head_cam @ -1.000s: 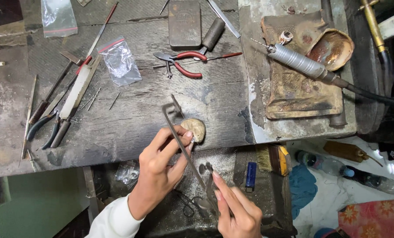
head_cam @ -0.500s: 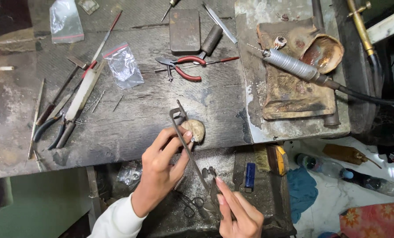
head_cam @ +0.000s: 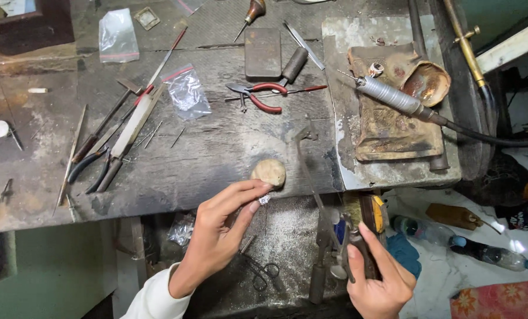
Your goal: Filing and shaping a small metal jewelry component on a workbench
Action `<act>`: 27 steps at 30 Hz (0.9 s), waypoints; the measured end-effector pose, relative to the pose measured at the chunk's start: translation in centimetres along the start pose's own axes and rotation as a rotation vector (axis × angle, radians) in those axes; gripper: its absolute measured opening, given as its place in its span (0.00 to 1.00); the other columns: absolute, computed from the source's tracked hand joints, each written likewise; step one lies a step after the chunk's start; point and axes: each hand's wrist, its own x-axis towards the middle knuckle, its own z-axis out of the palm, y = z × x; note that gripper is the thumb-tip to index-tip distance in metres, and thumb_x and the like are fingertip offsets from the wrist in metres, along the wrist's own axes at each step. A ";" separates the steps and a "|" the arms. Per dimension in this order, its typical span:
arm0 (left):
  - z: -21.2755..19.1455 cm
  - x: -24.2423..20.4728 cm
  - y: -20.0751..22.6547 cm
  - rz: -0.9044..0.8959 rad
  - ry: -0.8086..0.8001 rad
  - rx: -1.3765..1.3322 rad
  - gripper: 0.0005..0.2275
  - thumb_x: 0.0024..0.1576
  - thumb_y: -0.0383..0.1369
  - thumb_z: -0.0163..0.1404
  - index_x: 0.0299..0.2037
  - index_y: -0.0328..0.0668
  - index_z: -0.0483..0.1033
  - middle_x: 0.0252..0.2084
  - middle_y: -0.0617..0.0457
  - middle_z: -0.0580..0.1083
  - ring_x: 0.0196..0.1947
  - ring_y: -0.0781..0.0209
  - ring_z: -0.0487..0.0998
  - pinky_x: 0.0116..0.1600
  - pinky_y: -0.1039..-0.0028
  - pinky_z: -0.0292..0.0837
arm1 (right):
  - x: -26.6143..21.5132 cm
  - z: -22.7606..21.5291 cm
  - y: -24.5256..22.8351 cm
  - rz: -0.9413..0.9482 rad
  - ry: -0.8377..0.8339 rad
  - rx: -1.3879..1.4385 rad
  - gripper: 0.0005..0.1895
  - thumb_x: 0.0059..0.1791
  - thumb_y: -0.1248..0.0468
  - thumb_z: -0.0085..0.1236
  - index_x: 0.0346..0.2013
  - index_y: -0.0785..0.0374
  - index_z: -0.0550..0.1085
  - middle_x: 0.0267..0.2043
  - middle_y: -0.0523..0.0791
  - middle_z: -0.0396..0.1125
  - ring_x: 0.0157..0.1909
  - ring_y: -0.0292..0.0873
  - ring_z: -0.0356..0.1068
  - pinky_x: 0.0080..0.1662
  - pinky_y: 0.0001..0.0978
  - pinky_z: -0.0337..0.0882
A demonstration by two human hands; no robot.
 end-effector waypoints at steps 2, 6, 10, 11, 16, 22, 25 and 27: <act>-0.4 -0.4 0.5 0.009 0.001 -0.023 0.11 0.65 0.25 0.46 0.54 0.36 0.78 0.54 0.45 0.79 0.56 0.52 0.82 0.63 0.68 0.74 | -0.3 -0.4 -0.8 0.040 -0.010 -0.014 0.15 0.51 0.65 0.61 0.47 0.73 0.79 0.46 0.53 0.76 0.39 0.41 0.77 0.43 0.30 0.75; -1.4 -1.7 0.6 -0.031 0.005 -0.055 0.11 0.65 0.28 0.44 0.52 0.34 0.78 0.50 0.47 0.81 0.51 0.55 0.84 0.56 0.71 0.76 | -0.4 -0.5 -2.4 0.129 0.015 -0.025 0.15 0.49 0.65 0.64 0.47 0.73 0.80 0.41 0.55 0.76 0.36 0.42 0.76 0.38 0.29 0.74; -1.9 -5.3 -2.0 -0.188 -0.014 -0.093 0.13 0.65 0.31 0.45 0.53 0.38 0.79 0.45 0.53 0.83 0.36 0.67 0.87 0.46 0.79 0.76 | -0.1 0.5 -4.9 0.087 0.069 0.106 0.13 0.47 0.70 0.64 0.45 0.75 0.79 0.41 0.55 0.76 0.38 0.44 0.77 0.45 0.28 0.77; -1.8 -6.3 -3.1 -0.215 -0.038 -0.054 0.11 0.59 0.33 0.53 0.50 0.42 0.82 0.39 0.58 0.83 0.29 0.70 0.77 0.38 0.79 0.70 | 0.2 0.8 -5.9 0.042 0.007 0.210 0.12 0.47 0.72 0.62 0.45 0.70 0.79 0.38 0.52 0.75 0.34 0.40 0.75 0.41 0.24 0.73; -1.5 -9.1 -4.7 -0.139 -0.082 0.000 0.09 0.54 0.34 0.61 0.41 0.41 0.83 0.42 0.56 0.86 0.39 0.67 0.88 0.45 0.78 0.77 | 2.4 3.1 -10.7 -0.161 -0.281 0.347 0.17 0.50 0.76 0.57 0.53 0.63 0.78 0.39 0.48 0.70 0.25 0.33 0.62 0.31 0.22 0.63; 0.2 -13.1 -3.8 -0.009 -0.199 0.012 0.02 0.57 0.27 0.57 0.38 0.40 0.79 0.34 0.51 0.82 0.33 0.60 0.82 0.43 0.73 0.74 | 4.0 12.4 -18.8 -0.122 -0.435 0.600 0.20 0.54 0.74 0.47 0.59 0.60 0.75 0.47 0.49 0.68 0.41 0.42 0.70 0.46 0.30 0.69; 1.1 -15.5 -2.9 0.003 -0.237 0.051 0.04 0.57 0.28 0.57 0.40 0.41 0.78 0.36 0.49 0.81 0.34 0.56 0.81 0.44 0.71 0.74 | 4.3 17.0 -23.1 0.034 -0.607 0.715 0.20 0.56 0.70 0.41 0.63 0.66 0.69 0.44 0.50 0.62 0.29 0.36 0.57 0.31 0.26 0.65; 1.0 -15.8 -0.9 0.007 -0.269 0.076 0.05 0.57 0.28 0.57 0.42 0.41 0.78 0.37 0.47 0.80 0.35 0.53 0.81 0.44 0.69 0.74 | 4.1 19.5 -25.2 0.084 -0.690 0.726 0.24 0.51 0.78 0.44 0.64 0.69 0.65 0.44 0.51 0.55 0.36 0.44 0.59 0.41 0.36 0.70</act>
